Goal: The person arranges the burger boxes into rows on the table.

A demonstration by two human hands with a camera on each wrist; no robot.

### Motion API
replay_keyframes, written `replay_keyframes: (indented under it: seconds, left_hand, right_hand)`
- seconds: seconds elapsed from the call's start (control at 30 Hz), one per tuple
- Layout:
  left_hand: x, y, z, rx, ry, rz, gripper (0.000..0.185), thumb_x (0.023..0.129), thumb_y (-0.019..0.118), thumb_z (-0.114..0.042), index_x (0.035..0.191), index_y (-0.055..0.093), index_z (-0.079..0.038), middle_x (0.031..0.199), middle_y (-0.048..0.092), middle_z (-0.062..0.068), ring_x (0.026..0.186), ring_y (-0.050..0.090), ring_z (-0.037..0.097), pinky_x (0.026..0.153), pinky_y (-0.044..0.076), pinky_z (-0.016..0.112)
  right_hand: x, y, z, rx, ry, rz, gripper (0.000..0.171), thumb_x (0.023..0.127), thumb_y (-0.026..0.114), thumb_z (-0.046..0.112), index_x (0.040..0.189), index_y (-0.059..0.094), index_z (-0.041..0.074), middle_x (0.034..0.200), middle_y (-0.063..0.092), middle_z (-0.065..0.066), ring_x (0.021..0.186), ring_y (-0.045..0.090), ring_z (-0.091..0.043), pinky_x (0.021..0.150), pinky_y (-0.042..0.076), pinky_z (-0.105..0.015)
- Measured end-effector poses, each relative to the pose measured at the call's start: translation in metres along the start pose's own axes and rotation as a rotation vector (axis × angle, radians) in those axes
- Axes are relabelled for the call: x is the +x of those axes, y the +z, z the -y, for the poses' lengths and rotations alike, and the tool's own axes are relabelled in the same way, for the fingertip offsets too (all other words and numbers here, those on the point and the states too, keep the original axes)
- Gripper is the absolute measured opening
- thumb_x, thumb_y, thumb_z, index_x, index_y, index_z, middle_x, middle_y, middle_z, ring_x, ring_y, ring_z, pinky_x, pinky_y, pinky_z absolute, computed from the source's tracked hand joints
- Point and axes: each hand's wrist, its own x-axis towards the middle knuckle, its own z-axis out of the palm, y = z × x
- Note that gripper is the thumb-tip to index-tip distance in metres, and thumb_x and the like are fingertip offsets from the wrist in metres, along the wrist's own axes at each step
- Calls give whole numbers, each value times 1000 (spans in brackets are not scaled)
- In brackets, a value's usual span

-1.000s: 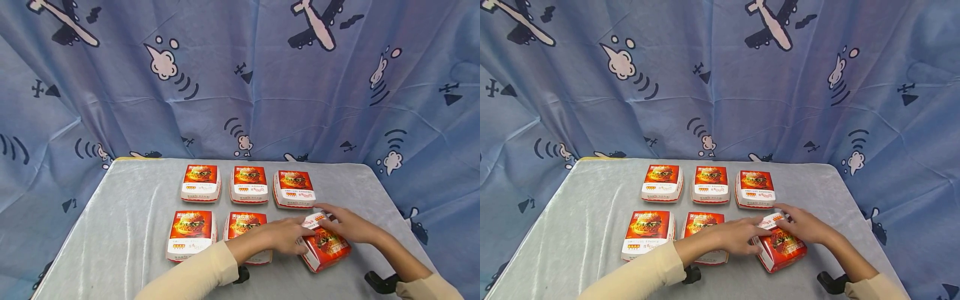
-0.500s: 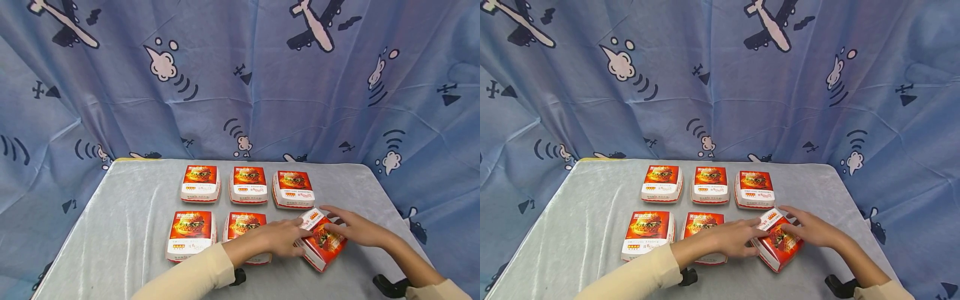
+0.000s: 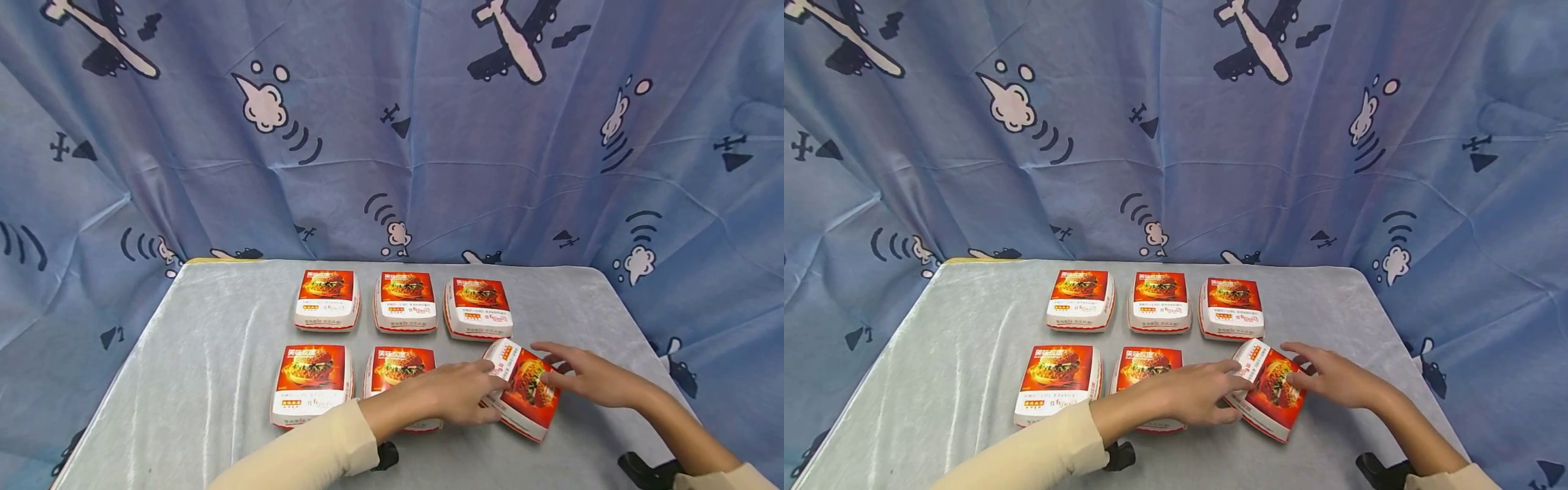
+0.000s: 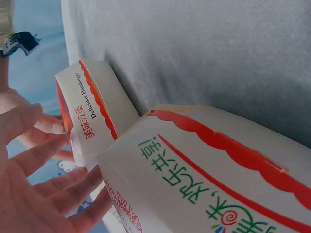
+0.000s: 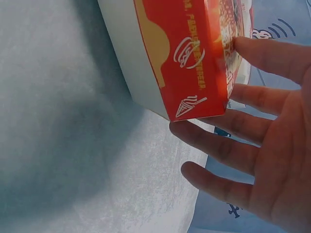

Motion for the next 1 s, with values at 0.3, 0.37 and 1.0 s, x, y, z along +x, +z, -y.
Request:
replay_keyframes:
  seconds: [0.3,0.37,1.0]
  left_hand:
    - [1,-1,-1,-34,20,13,46,96,63,-40,141,58,-30,149,45,0,129,49,11,102,44,31]
    - [1,-1,-1,-40,22,10,45,96,63,-40,140,58,-30,147,46,0,127,50,10,101,45,30]
    - [9,-3,1,21,33,-42,53,97,61,-40,148,50,-28,156,38,-3,140,37,11,109,38,30]
  right_hand:
    - [-2,-1,-2,13,-41,28,60,98,62,21,143,40,-12,128,56,-30,110,58,-42,82,56,-51]
    - [-2,-1,-2,13,-47,32,59,99,62,21,143,40,-12,128,56,-31,111,58,-43,82,56,-51]
    - [11,-1,0,-47,-172,50,52,102,56,23,144,45,-6,137,54,-25,119,55,-33,95,52,-37]
